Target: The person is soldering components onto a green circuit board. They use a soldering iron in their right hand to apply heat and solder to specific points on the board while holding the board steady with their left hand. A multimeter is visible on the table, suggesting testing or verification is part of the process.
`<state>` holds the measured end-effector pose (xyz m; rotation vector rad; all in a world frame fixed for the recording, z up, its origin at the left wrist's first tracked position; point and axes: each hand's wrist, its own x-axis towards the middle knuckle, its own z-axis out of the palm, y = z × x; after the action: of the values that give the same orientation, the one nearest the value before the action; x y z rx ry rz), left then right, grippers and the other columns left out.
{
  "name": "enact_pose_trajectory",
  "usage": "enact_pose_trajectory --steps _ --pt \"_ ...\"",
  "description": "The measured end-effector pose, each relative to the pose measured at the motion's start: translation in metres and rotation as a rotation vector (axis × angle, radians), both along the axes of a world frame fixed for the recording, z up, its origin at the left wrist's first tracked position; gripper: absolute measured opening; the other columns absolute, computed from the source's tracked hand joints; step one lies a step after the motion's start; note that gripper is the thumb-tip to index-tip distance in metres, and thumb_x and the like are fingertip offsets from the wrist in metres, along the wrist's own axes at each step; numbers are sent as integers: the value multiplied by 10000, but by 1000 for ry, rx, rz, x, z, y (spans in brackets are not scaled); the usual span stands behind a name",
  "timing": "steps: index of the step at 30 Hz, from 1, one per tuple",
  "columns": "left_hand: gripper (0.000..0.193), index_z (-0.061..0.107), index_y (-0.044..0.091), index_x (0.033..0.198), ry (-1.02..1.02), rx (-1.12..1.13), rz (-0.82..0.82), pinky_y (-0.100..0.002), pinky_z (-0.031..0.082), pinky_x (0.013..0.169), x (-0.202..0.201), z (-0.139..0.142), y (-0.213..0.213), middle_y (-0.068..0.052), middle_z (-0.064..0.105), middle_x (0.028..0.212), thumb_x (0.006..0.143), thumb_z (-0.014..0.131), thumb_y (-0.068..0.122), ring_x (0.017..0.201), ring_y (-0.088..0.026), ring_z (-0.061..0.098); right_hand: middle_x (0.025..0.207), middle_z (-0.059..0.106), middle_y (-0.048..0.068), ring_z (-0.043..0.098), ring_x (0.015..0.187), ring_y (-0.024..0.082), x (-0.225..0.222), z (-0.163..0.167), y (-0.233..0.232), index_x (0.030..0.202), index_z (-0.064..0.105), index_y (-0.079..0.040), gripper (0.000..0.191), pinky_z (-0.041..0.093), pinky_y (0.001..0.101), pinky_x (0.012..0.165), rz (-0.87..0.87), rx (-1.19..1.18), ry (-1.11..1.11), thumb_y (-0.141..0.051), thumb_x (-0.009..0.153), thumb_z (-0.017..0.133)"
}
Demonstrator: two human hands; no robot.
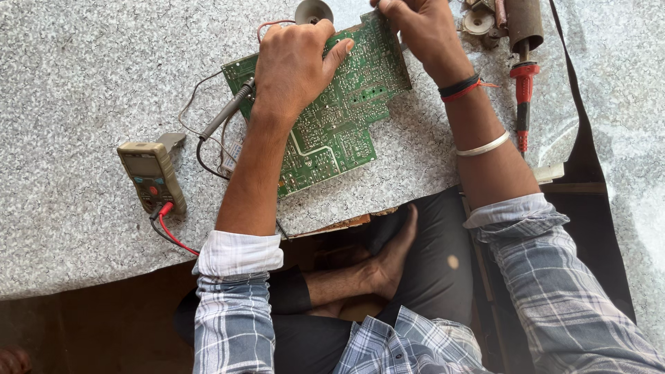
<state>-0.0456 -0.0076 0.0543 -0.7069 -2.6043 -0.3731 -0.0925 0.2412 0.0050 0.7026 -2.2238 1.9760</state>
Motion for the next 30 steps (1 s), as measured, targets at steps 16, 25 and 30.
enact_pose_trajectory --steps 16,25,30 --pt "393 752 87 889 -39 -8 1 -451 527 721 4 7 0 -54 651 558 1017 713 457 457 -188 607 941 769 35 696 783 79 -14 -11 10 1050 761 -31 216 568 243 663 -208 88 52 -177 1116 617" --pt "404 749 80 896 -104 -41 24 -459 511 711 7 16 4 -90 686 628 1025 706 460 519 -241 639 950 764 40 697 796 82 -19 -13 13 1073 751 -22 164 552 244 659 -192 -22 28 -146 1075 643" --pt "394 762 76 941 -111 -34 23 -472 504 726 8 17 5 -97 704 653 1028 705 456 545 -249 653 946 734 31 699 821 70 -15 -15 6 1085 724 -19 144 606 239 703 -104 22 -23 -139 1057 650"
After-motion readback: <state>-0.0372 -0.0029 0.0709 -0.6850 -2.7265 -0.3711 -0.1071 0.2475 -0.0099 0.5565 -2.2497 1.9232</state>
